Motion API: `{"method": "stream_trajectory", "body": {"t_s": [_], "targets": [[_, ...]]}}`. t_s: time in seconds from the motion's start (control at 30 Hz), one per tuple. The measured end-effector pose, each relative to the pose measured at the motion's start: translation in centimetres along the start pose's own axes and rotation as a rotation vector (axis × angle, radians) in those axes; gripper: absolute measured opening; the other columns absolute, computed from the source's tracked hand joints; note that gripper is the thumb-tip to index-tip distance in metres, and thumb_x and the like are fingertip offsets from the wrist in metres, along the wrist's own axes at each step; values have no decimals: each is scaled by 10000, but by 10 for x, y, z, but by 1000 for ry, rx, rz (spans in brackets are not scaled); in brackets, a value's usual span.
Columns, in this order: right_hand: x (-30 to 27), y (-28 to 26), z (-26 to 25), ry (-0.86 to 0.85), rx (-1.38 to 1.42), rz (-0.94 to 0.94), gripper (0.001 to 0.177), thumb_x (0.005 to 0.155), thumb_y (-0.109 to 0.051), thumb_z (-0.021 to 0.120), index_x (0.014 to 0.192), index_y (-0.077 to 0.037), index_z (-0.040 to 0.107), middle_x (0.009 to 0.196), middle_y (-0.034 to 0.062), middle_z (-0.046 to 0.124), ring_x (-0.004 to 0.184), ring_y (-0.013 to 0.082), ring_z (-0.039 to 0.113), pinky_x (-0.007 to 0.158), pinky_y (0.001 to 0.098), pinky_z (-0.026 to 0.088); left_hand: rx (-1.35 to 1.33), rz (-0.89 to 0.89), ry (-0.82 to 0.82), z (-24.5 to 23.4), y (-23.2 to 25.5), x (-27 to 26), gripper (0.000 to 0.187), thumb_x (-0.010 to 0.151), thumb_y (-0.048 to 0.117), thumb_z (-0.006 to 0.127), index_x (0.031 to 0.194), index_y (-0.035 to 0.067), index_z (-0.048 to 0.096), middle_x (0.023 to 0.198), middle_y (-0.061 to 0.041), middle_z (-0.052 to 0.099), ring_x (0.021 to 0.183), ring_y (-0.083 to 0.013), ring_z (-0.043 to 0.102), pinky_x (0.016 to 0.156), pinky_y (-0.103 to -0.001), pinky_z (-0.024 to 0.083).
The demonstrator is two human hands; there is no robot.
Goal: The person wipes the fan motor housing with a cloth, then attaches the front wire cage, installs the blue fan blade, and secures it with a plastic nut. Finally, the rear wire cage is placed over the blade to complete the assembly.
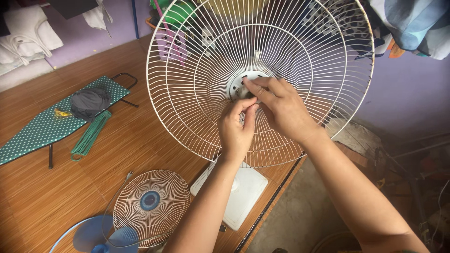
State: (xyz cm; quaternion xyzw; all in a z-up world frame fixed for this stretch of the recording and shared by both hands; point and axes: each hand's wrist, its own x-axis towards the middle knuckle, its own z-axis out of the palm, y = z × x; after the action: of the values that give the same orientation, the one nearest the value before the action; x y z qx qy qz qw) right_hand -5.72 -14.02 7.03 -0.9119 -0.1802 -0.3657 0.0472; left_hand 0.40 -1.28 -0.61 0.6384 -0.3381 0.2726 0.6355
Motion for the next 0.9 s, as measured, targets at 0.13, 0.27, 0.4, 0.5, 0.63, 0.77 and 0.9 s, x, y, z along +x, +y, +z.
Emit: {"method": "stream_trajectory", "body": {"t_s": [0.13, 0.27, 0.4, 0.5, 0.63, 0.77, 0.9], "targets": [[-17, -2, 8, 140, -47, 23, 687, 804, 3, 776, 1454, -103, 579, 1268, 39, 698, 979, 238, 573, 913, 369, 465, 62, 75, 19, -1, 0, 2, 143, 947, 112, 747, 1088, 93, 731, 942, -41, 732, 850, -178, 694, 787, -330, 546], [-38, -7, 15, 229, -5, 131, 768, 784, -114, 872, 1469, -54, 530, 1176, 15, 696, 919, 227, 540, 855, 374, 423, 68, 101, 22, -1, 3, 1, 158, 954, 100, 739, 1111, 87, 724, 962, -41, 732, 864, -173, 691, 800, -330, 538], [-33, 2, 21, 280, 42, 111, 815, 789, -167, 890, 1480, -5, 491, 1215, 67, 642, 942, 242, 531, 847, 380, 408, 67, 69, 31, 1, 3, 0, 154, 960, 91, 726, 1113, 87, 723, 962, -33, 735, 851, -161, 696, 798, -317, 546], [-22, 5, 22, 283, -41, 22, 712, 767, -140, 858, 1426, -104, 589, 1263, 72, 618, 1089, 260, 577, 937, 383, 441, 81, 69, 40, 2, 6, -1, 148, 962, 85, 724, 1110, 82, 723, 953, -33, 731, 848, -161, 697, 802, -316, 548], [-17, 9, 19, 240, -44, 71, 663, 754, -223, 898, 1362, -130, 650, 1104, 45, 592, 994, 245, 565, 873, 391, 429, 108, 82, 83, 5, 8, -3, 138, 958, 84, 734, 1096, 76, 723, 962, -42, 728, 844, -165, 694, 802, -320, 551], [-22, 6, 20, 260, -54, 76, 696, 757, -257, 907, 1373, -78, 638, 1109, 82, 594, 974, 251, 561, 804, 402, 414, 96, 69, 76, 5, 8, -4, 138, 960, 84, 724, 1098, 78, 718, 979, -39, 737, 852, -161, 703, 801, -320, 554], [-9, 12, 16, 228, -3, -11, 594, 760, -168, 857, 1316, -128, 652, 1171, 44, 651, 1014, 222, 601, 866, 399, 458, 120, 75, 69, 4, 10, -1, 137, 954, 80, 726, 1090, 68, 718, 954, -48, 722, 842, -174, 690, 797, -327, 544]]}}
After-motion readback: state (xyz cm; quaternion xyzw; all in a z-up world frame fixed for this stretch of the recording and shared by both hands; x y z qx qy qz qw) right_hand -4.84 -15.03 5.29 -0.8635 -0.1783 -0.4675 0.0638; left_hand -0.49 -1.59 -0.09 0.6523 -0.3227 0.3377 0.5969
